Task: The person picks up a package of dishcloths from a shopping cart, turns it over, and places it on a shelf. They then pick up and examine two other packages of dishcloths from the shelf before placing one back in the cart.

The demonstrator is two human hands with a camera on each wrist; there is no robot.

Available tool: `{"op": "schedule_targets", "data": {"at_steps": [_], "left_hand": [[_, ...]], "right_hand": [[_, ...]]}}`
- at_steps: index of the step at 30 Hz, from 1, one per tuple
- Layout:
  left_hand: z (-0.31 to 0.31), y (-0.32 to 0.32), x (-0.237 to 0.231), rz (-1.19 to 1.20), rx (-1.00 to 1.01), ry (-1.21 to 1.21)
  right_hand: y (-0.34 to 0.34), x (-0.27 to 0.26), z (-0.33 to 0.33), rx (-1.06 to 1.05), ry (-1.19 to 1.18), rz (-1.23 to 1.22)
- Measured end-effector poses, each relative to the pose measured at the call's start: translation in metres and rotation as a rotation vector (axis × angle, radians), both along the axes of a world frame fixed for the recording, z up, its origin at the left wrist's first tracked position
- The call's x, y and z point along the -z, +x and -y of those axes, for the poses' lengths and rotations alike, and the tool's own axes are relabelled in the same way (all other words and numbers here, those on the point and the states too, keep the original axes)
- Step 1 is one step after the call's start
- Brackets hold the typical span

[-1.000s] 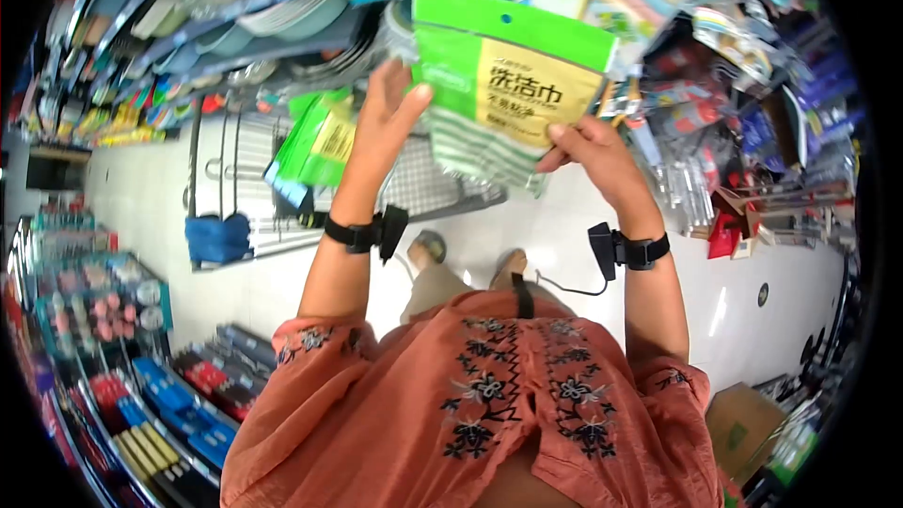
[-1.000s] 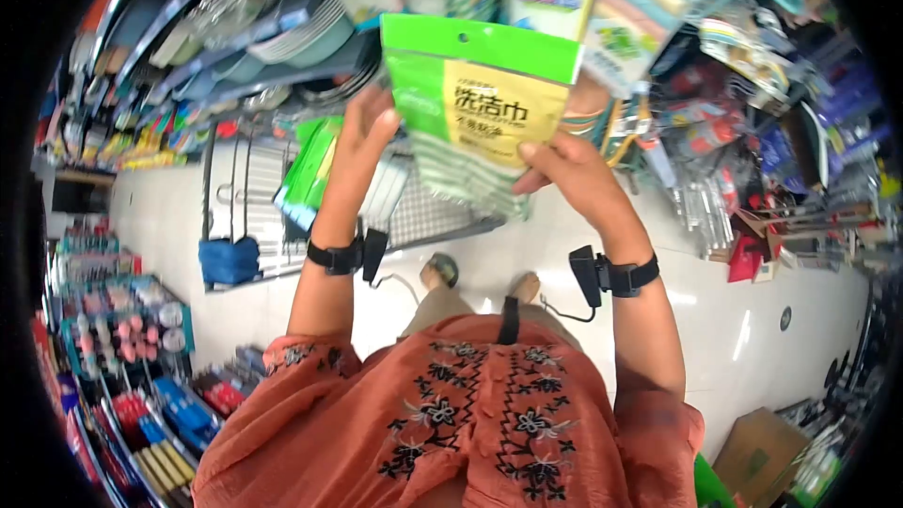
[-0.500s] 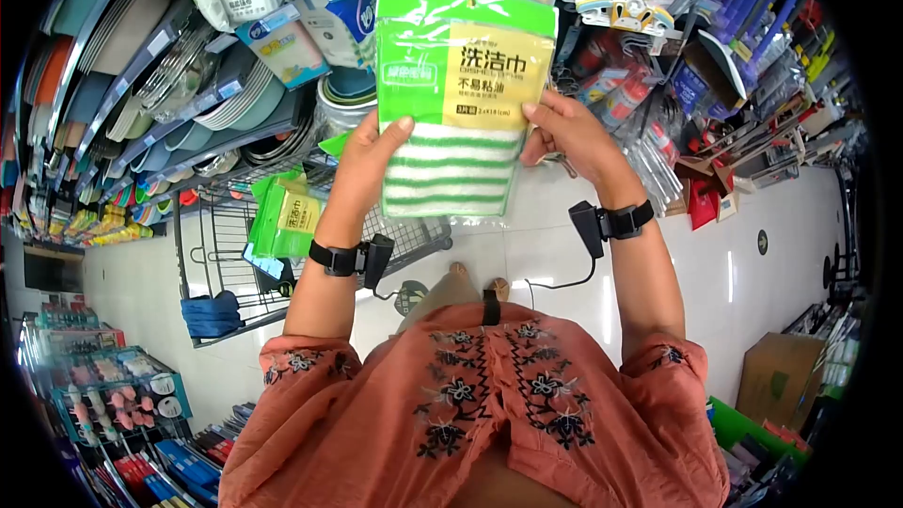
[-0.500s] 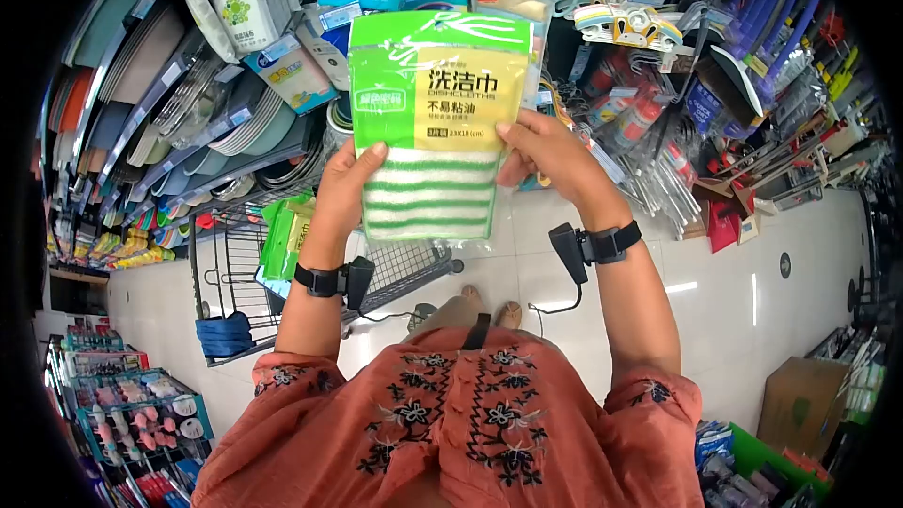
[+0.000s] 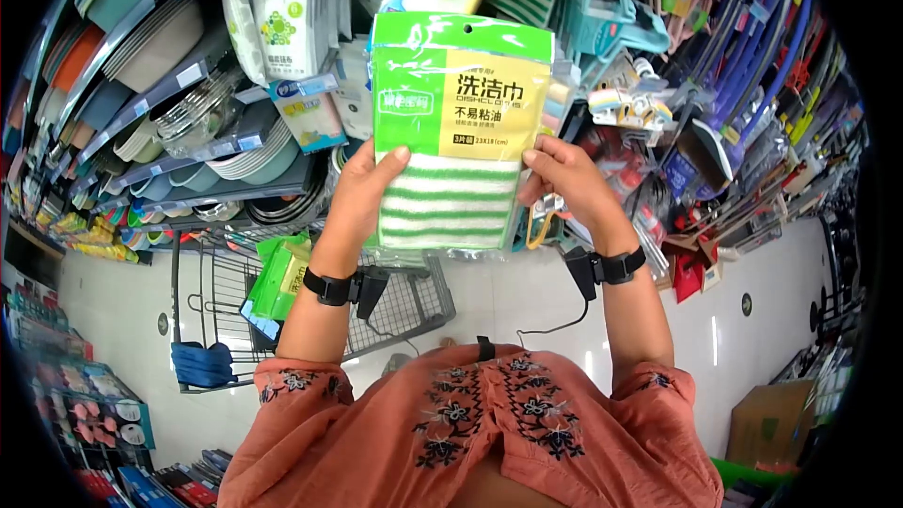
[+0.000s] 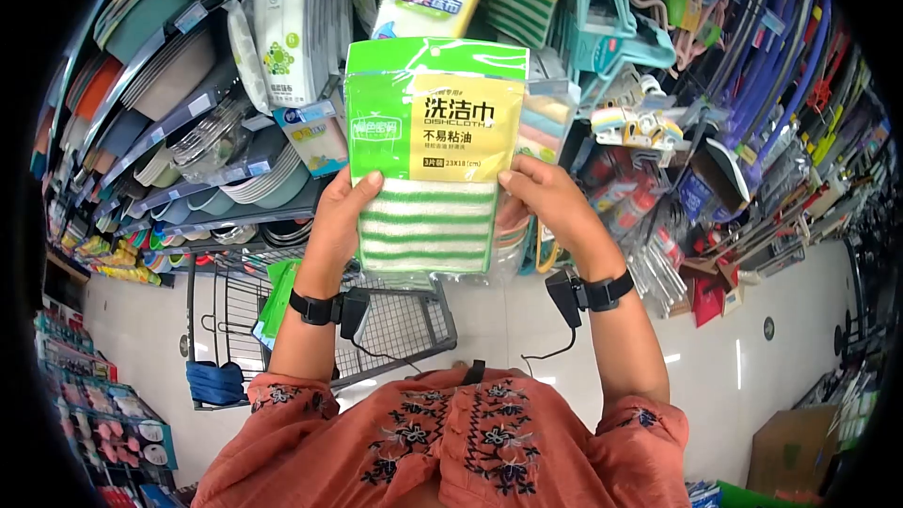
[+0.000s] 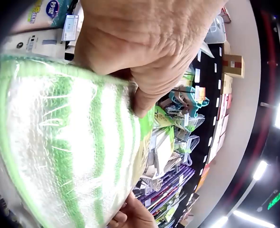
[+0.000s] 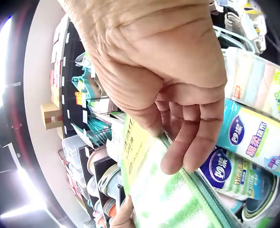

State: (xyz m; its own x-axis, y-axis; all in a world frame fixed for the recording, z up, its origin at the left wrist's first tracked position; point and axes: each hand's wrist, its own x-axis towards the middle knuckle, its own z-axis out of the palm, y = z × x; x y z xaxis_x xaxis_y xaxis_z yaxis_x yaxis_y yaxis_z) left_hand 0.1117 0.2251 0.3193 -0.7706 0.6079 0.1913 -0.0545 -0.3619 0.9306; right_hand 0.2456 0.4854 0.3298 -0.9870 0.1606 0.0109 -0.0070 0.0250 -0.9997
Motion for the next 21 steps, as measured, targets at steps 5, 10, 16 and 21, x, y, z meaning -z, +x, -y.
{"op": "schedule_targets", "data": {"at_steps": [5,10,16,21], "left_hand": [[0.009,-0.014,-0.006,0.005,-0.018,-0.01],[0.0,-0.01,-0.017,-0.1,-0.175,-0.016],[-0.046,0.046,-0.043,-1.046,-0.745,-0.354],[-0.12,0.076,-0.035,-1.402,-0.747,-0.433]], "right_hand": [[-0.017,-0.005,-0.001,-0.071,0.028,0.013],[-0.037,-0.003,-0.007,0.011,0.009,-0.115],[-0.055,-0.024,-0.005,-0.153,-0.477,-0.22],[-0.085,0.023,-0.047,-0.395,-1.051,-0.338]]}}
